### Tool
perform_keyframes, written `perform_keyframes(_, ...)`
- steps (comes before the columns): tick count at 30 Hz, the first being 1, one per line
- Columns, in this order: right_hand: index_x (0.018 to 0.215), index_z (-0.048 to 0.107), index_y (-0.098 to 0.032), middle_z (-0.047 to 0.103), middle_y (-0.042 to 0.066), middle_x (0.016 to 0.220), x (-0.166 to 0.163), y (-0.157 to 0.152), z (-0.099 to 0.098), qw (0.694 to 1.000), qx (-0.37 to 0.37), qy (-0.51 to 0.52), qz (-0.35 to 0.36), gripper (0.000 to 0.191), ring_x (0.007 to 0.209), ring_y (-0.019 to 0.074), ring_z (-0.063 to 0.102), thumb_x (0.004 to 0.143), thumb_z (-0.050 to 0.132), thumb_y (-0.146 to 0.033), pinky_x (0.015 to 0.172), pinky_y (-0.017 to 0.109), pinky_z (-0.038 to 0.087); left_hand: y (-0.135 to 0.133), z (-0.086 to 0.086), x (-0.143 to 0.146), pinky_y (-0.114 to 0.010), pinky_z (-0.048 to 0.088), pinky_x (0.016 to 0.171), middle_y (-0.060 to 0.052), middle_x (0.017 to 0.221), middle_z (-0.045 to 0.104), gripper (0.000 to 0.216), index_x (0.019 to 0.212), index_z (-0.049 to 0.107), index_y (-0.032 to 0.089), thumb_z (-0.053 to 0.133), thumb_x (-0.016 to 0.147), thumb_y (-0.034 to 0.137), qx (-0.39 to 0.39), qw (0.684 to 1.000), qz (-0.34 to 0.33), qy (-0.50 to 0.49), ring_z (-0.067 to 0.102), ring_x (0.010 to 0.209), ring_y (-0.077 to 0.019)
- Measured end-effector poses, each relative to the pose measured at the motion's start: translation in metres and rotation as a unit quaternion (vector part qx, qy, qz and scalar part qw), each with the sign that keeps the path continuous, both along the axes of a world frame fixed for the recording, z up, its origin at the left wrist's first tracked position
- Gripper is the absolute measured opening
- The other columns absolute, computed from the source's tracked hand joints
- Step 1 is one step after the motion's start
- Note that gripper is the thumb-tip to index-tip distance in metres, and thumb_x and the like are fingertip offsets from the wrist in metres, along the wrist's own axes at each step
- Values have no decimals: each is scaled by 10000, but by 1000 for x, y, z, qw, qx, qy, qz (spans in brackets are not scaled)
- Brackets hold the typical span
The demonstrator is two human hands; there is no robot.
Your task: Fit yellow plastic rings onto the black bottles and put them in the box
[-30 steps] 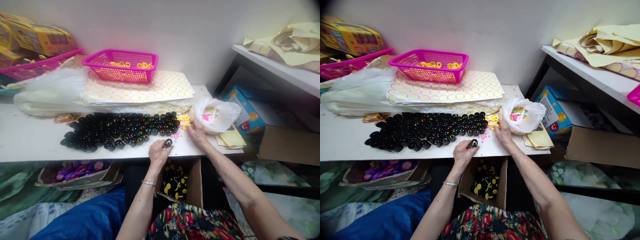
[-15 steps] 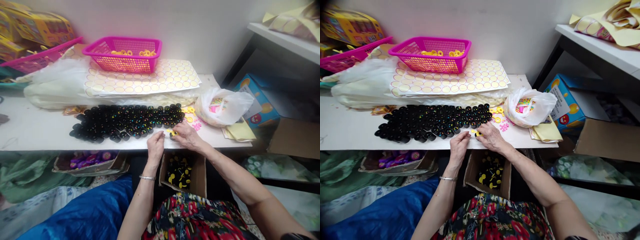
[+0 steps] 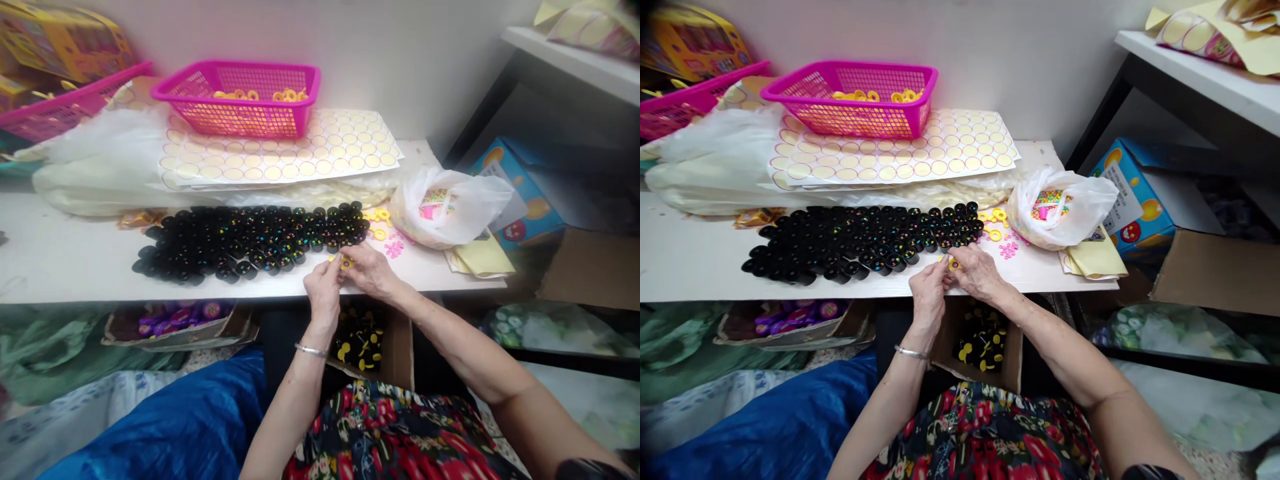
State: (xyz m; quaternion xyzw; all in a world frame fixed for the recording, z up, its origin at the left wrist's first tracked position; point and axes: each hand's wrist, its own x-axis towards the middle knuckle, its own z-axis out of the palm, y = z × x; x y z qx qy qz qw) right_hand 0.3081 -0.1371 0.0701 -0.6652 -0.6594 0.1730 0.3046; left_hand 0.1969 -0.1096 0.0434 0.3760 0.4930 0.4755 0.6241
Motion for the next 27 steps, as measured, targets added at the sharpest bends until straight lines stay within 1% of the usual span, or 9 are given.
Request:
perform_keyframes(3,986,625,-171,619,27,878,-2,-1,-8,981,-12,185,-56,319,731,143,516,681,635,-264,639,249,405,-1,-1,5,-173,333,459,15,552,559,327,639,644,92,684,639,417,20,999,-21,18,438,483,-51)
perform_keyframes(6,907,629,-159,601,-14,698,-5,-2,-14,919,-45,382,-90,350,547,93,486,603,698,-318,509,213,383,0,-1,5,-169,330,449,5,571,574,321,656,657,95,671,657,416,25,999,-26,39,447,488,-53)
perform_keyframes(9,836,624,-152,512,-50,488,-10,-3,-18,853,-75,501,-126,328,384,61,395,679,630,-439,374,181,301,0,-1,5,-168,320,421,20,496,532,328,618,637,96,676,650,420,23,998,-32,56,426,438,-48)
perform_keyframes(12,738,604,-146,454,-57,396,-18,-1,-20,824,-85,534,-170,360,315,53,349,720,574,-504,307,169,245,-2,-1,7,-174,347,414,31,459,507,331,575,600,107,680,644,421,19,998,-31,57,444,413,-56)
perform_keyframes(17,694,564,-151,449,-61,386,-28,4,-19,783,-81,579,-213,309,316,55,385,681,623,-454,284,152,257,-4,1,15,-183,357,367,57,410,464,314,566,531,132,666,659,400,-35,999,-11,13,450,343,-68)
perform_keyframes(19,672,548,-155,444,-63,370,-29,6,-17,780,-81,577,-229,281,303,59,391,676,623,-426,276,150,254,-2,2,16,-176,336,349,66,389,439,322,534,489,139,673,650,375,-48,999,-4,-2,431,319,-61)
perform_keyframes(22,667,538,-160,445,-65,362,-31,7,-19,794,-72,555,-239,267,294,64,403,687,610,-417,271,150,261,3,3,15,-182,317,332,76,369,398,346,497,448,148,681,634,363,-52,998,-13,-11,408,302,-61)
perform_keyframes(25,688,517,-167,464,-71,387,-31,6,-25,789,-64,565,-234,306,294,54,395,698,601,-462,278,145,276,4,1,12,-188,311,340,70,389,401,336,525,497,138,658,661,399,-29,999,-37,16,390,323,-59)
perform_keyframes(27,706,499,-171,482,-72,412,-31,5,-28,778,-66,585,-221,337,308,53,411,693,609,-490,297,145,311,3,-1,8,-187,354,397,39,482,486,322,600,567,126,611,711,425,21,997,-65,36,433,403,-61)
